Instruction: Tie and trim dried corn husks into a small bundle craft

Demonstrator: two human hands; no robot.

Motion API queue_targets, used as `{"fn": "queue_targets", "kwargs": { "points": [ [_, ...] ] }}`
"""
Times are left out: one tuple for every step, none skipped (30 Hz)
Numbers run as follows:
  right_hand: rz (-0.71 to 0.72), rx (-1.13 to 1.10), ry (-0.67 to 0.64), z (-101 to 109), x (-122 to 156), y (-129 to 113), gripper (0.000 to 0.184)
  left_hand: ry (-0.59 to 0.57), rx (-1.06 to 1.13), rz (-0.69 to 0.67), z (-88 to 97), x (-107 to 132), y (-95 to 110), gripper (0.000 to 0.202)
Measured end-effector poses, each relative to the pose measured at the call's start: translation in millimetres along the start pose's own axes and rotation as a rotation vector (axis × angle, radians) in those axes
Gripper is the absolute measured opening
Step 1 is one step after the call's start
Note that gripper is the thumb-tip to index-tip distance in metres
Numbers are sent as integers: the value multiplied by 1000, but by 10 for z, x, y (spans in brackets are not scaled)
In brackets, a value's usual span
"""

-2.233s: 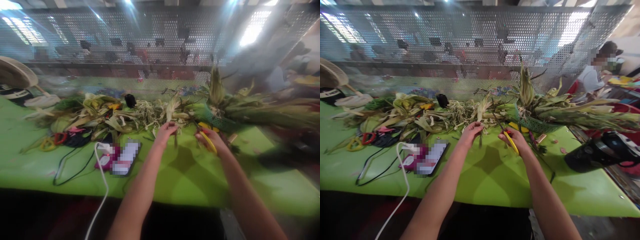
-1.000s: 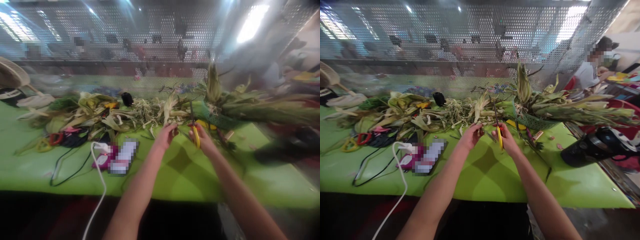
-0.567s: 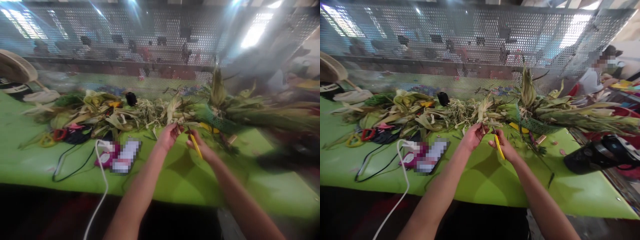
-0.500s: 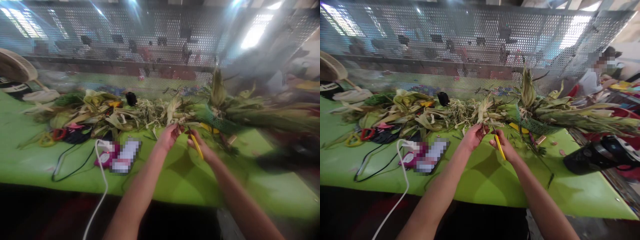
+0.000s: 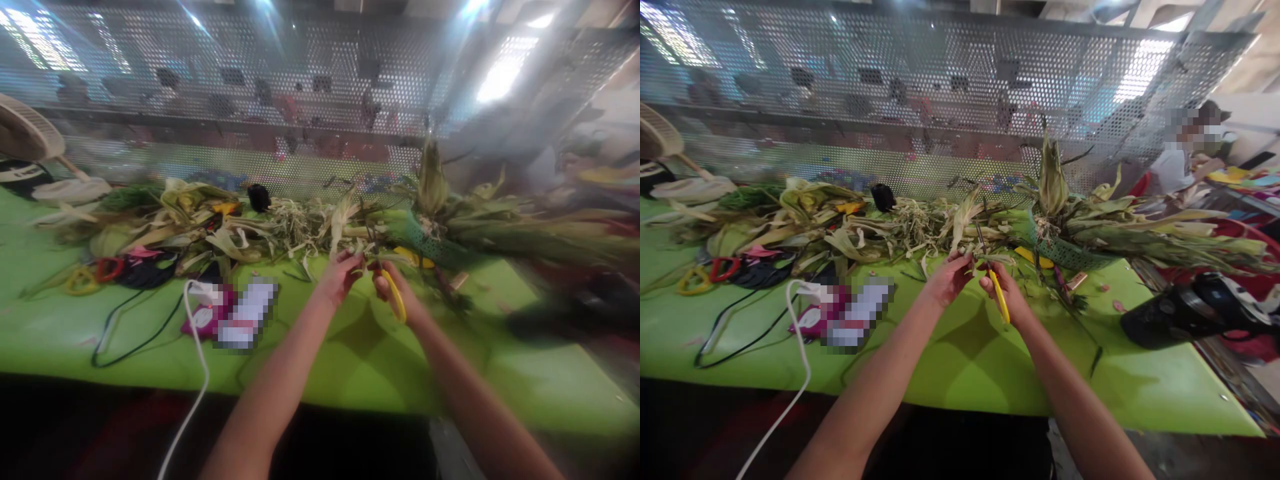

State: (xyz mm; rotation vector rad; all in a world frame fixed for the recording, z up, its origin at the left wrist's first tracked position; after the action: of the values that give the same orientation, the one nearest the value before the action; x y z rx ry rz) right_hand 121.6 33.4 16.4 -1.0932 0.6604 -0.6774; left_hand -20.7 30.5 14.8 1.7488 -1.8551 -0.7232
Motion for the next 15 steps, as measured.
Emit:
{"fn": "queue_targets", "kwargs": {
  "points": [
    [2, -14, 5, 0, -1, 10, 64, 0, 2, -2, -5, 2, -1, 33],
    [6, -31, 10, 1, -2, 23, 63, 0, 5, -2, -14, 5, -1, 34],
    [12, -49, 12, 0, -4, 37, 61, 0, 8, -2, -24, 10, 1, 34],
    [18, -67, 13, -1, -6, 53, 59, 1, 10, 0, -36, 17, 3, 34],
    [26, -86, 11, -4, -8, 66, 57, 1, 10, 0, -48, 24, 6, 34],
    [36, -104, 9, -6, -10, 76, 55, -2, 10, 0, -60, 30, 10, 34],
    [47, -121, 6, -9, -10, 82, 53, -6, 11, -4, -69, 36, 14, 34],
    [57, -136, 2, -12, -9, 83, 52, -12, 14, -7, -76, 39, 15, 34],
    [66, -146, 0, -14, -8, 79, 51, -16, 18, -10, -78, 40, 15, 34],
    [71, -151, 0, -16, -5, 71, 50, -17, 23, -10, -75, 39, 12, 34],
    [73, -153, 1, -17, -2, 59, 49, -11, 26, -9, -68, 37, 8, 35],
    [73, -151, 4, -19, 2, 43, 49, -3, 27, -6, -58, 33, 2, 37],
    [73, -151, 10, -22, 6, 25, 50, 5, 25, -2, -47, 29, -5, 37],
    [69, -153, 17, -25, 9, 6, 51, 12, 22, 0, -38, 26, -10, 38],
    [62, -156, 25, -29, 12, -13, 52, 12, 18, 2, -34, 23, -15, 38]
  ]
}}
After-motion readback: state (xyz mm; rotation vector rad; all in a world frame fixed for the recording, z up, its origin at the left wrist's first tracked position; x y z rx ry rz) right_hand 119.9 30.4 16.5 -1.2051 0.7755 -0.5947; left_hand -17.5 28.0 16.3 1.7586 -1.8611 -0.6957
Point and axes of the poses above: each hand's wrist, its own x-axis away from the middle knuckle, its own z-axis out of the back of the hand, y = z × x, the point moved 4 cm from there along -x, towards the middle knuckle, and after that the axes turned 9 degrees about -y, right-handed, at the moved point
